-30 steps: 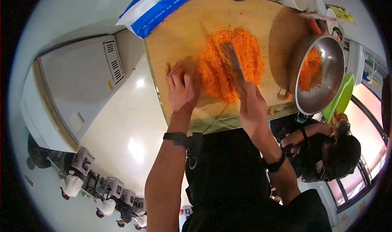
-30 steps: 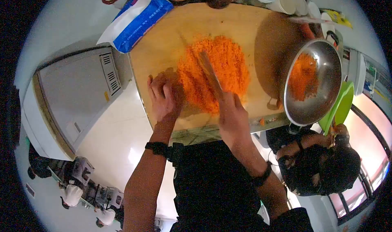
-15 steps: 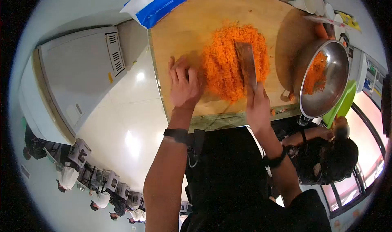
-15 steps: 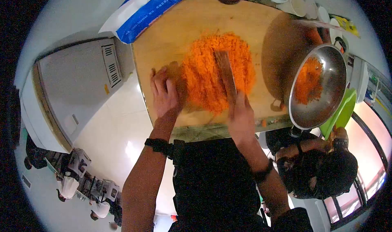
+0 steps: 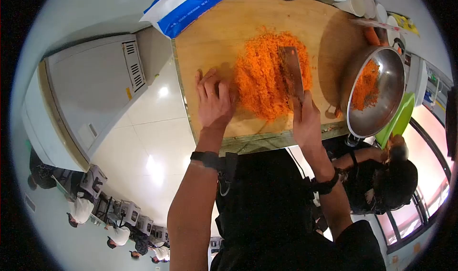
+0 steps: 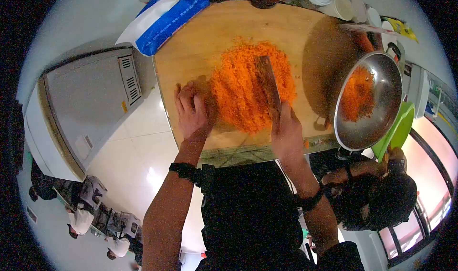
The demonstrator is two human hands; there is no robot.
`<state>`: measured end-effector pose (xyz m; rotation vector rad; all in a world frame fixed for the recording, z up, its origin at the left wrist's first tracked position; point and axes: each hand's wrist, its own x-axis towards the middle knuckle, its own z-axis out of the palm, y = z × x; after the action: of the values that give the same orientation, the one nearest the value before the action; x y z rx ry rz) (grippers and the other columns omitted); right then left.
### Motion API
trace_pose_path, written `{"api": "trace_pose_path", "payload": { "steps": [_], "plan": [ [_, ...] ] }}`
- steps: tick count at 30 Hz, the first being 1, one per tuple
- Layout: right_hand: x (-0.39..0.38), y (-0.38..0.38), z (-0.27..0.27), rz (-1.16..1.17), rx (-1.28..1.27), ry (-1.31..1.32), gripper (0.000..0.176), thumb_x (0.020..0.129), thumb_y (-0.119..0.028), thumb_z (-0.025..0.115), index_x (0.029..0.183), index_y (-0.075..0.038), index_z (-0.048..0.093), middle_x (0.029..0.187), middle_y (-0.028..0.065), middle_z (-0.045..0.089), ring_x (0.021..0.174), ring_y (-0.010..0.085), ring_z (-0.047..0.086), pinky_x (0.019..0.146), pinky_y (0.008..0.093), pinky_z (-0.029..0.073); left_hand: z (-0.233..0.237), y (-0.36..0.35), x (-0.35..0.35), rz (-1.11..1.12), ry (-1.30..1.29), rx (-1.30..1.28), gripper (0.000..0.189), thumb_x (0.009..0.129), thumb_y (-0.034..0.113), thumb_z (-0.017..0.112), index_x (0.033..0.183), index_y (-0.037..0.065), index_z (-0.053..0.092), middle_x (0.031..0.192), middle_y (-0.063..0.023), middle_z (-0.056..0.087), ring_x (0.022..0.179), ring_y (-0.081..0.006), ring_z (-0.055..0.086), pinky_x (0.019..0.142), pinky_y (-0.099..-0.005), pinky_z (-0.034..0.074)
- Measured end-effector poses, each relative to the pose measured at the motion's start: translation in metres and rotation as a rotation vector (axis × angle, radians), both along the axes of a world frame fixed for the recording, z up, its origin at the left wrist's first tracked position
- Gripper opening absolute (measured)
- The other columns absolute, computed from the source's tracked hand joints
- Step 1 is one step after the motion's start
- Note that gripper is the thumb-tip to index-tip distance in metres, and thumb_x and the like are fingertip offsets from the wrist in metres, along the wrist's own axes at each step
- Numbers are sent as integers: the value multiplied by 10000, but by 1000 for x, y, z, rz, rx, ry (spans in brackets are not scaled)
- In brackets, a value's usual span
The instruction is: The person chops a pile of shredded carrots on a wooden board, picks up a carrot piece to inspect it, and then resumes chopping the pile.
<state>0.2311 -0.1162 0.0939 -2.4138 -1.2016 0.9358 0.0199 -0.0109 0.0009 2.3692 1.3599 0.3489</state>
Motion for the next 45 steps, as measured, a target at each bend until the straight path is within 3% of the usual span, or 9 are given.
{"api": "trace_pose_path", "payload": {
  "steps": [5, 9, 13, 15, 21, 25, 35, 43, 45],
  "plan": [
    [1, -2, 10, -20, -160, 4, 174, 1020, -162, 510, 1089, -13, 454, 967, 330, 595, 876, 557, 580, 696, 571, 468, 0, -2, -2, -1, -16, -10, 387, 767, 154, 726, 1124, 71, 603, 1331, -209, 442, 1321, -449, 391, 1164, -602, 310],
    [-3, 19, -5, -33, 65, 42, 161, 1020, -161, 513, 1073, -20, 457, 936, 317, 583, 876, 546, 583, 682, 566, 461, 2, 1, 5, 26, -30, 31, 418, 794, 205, 752, 1202, 211, 658, 1329, -199, 441, 1341, -429, 373, 1162, -592, 317],
    [11, 12, 13, 23, -6, 2, 157, 1009, -140, 523, 1079, -16, 457, 941, 320, 585, 888, 548, 583, 688, 572, 459, 6, 4, 8, 41, 4, -11, 448, 814, 223, 752, 1248, 234, 646, 1330, -197, 444, 1335, -428, 384, 1156, -582, 331],
    [11, 2, 25, 8, 26, 12, 151, 1007, -126, 515, 1090, -16, 453, 954, 327, 585, 908, 548, 579, 709, 582, 455, 11, 2, 6, 36, -23, 0, 448, 813, 218, 750, 1250, 249, 656, 1127, -141, 452, 1238, -333, 459, 1146, -597, 346],
    [5, 21, -18, -73, 54, 8, 152, 1019, -109, 488, 1112, 5, 448, 940, 342, 584, 894, 561, 562, 690, 562, 453, 12, 4, 7, -7, 49, 45, 478, 820, 223, 737, 1284, 300, 651, 1128, -149, 462, 1235, -328, 461, 1146, -599, 343],
    [8, 5, 16, -22, 31, -19, 156, 1036, -123, 476, 1090, 21, 453, 901, 345, 579, 857, 570, 539, 662, 527, 450, 11, 9, 10, -13, 58, 61, 487, 827, 221, 729, 1301, 304, 646, 1129, -152, 467, 1234, -323, 464, 1148, -595, 341],
    [-2, 4, 5, -183, 8, 135, 189, 1018, -118, 494, 1152, 11, 461, 945, 327, 604, 897, 555, 586, 734, 558, 470, 6, -4, 5, 0, 58, 55, 498, 831, 222, 729, 1312, 313, 636, 1167, -156, 456, 1238, -339, 455, 1153, -584, 339],
    [-20, 11, -15, -176, 14, 89, 216, 1042, -161, 485, 1120, 40, 481, 928, 329, 605, 891, 547, 570, 695, 509, 465, 7, 4, 8, 29, 57, 52, 454, 839, 215, 725, 1270, 341, 656, 1153, -134, 453, 1248, -328, 450, 1157, -574, 345],
    [-16, 14, -1, -161, -4, 98, 216, 1041, -149, 481, 1143, 41, 483, 943, 328, 610, 897, 542, 577, 698, 506, 468, 6, 1, 6, -8, 76, 24, 425, 873, 227, 705, 1291, 291, 654, 1334, -218, 446, 1312, -415, 412, 1163, -559, 334]
  ]
}}
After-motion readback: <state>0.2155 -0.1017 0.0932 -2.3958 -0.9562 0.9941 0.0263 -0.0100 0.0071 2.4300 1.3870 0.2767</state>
